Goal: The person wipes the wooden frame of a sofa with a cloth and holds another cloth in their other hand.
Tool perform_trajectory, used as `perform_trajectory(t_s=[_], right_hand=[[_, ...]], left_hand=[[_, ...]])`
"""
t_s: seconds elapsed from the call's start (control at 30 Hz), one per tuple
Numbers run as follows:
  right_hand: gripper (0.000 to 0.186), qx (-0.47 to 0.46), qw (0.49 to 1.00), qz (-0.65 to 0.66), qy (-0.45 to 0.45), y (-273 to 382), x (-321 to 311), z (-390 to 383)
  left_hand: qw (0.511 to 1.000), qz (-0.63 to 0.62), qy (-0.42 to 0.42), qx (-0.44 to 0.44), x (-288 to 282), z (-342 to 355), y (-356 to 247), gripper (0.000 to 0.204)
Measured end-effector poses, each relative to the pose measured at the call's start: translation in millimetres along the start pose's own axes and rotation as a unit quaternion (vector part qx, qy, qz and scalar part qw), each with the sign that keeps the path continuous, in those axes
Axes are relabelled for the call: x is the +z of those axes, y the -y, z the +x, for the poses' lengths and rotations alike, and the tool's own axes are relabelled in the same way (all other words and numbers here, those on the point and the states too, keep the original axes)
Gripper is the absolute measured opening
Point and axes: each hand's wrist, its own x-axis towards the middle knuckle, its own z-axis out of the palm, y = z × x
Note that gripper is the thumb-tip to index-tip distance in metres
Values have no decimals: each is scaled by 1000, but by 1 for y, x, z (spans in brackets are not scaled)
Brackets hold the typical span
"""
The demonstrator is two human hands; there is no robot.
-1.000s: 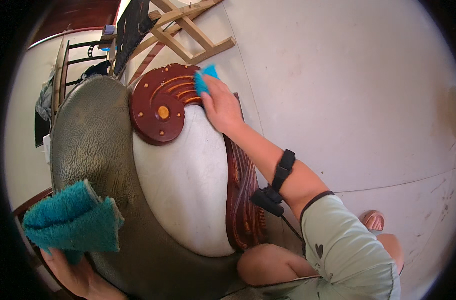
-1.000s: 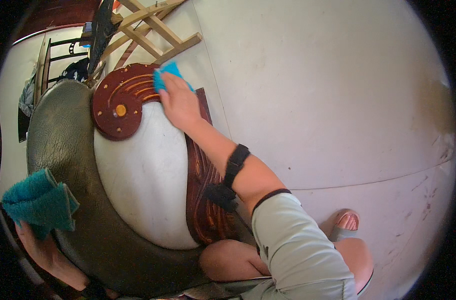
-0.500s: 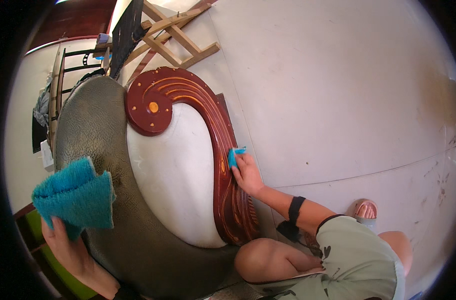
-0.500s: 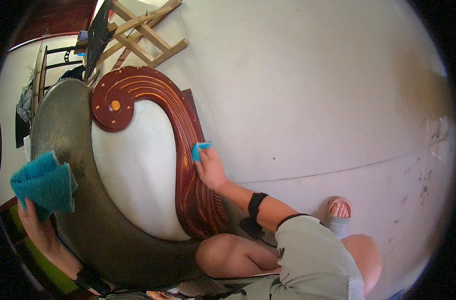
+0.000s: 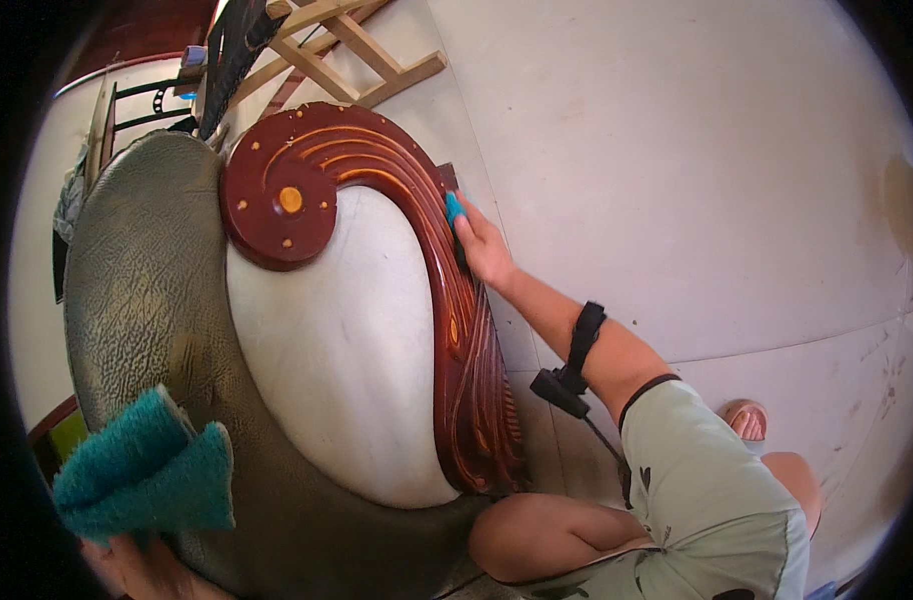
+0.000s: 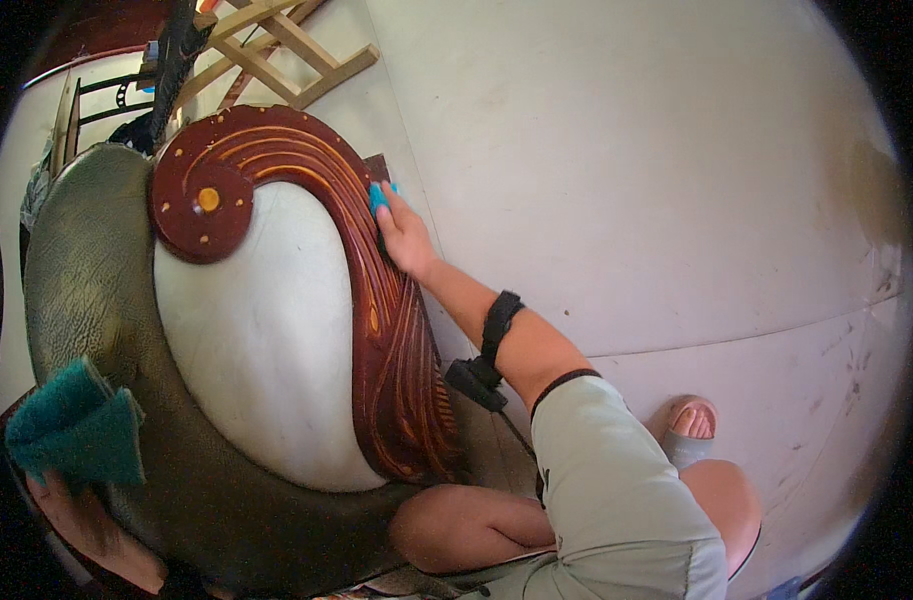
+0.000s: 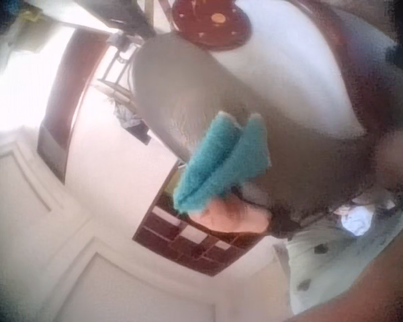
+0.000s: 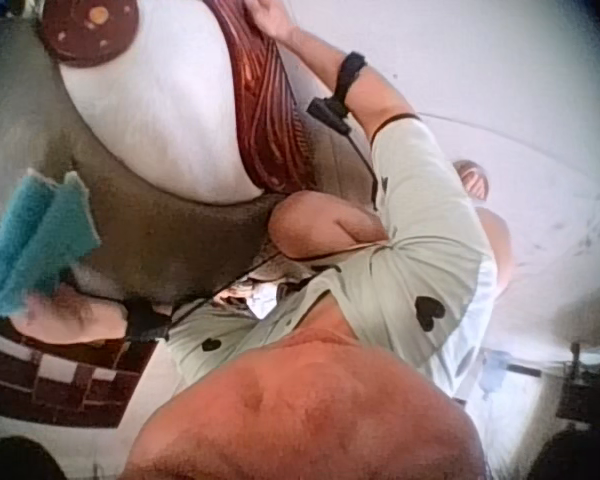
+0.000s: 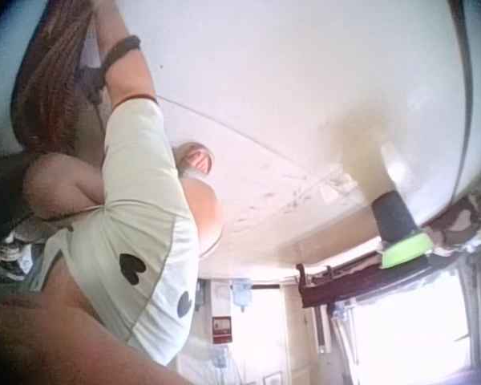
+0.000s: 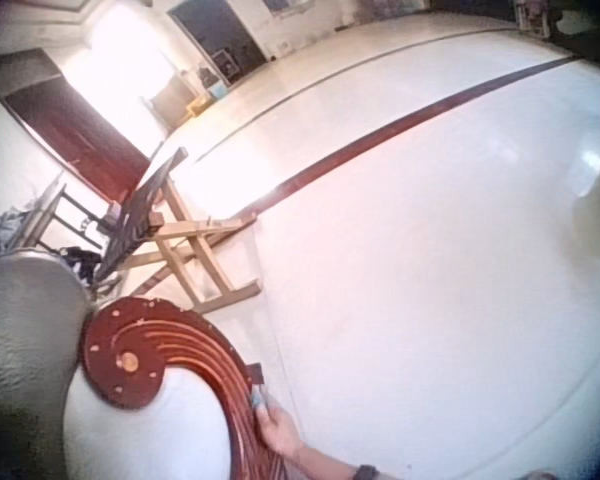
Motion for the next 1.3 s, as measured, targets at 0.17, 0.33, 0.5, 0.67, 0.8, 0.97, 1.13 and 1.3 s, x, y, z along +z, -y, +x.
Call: perform_trajectory(t_s=[0.17, 0.33, 0.5, 0.67, 0.8, 0.97, 1.13, 1.3], right_hand=[[48, -1, 993, 105, 48, 15, 6, 61], [51, 28, 991, 133, 21, 9, 6, 58], [56, 108, 985, 126, 45, -17, -1, -22], [62, 225, 962, 121, 98, -1, -11, -119], [63, 174, 970, 126, 115, -11, -14, -190], [62, 126, 982, 102, 95, -17, -12, -156], [60, 73, 993, 76, 56, -13, -10, -61], [59, 14, 997, 66, 47, 6, 1, 41]], left_hand=[[996, -70, -16, 46, 32, -3, -26, 25], [998, -57, -18, -8, 18, 4, -7, 42], [998, -44, 34, -8, -1, 5, -6, 52], [984, -79, 158, 6, -12, 14, 15, 49], [991, -25, 129, 28, -7, 3, 7, 54], [990, -2, 136, 29, -2, 5, 20, 57], [994, 37, 104, 9, -3, 7, 22, 57], [994, 77, 76, -5, -24, 16, 23, 58]])
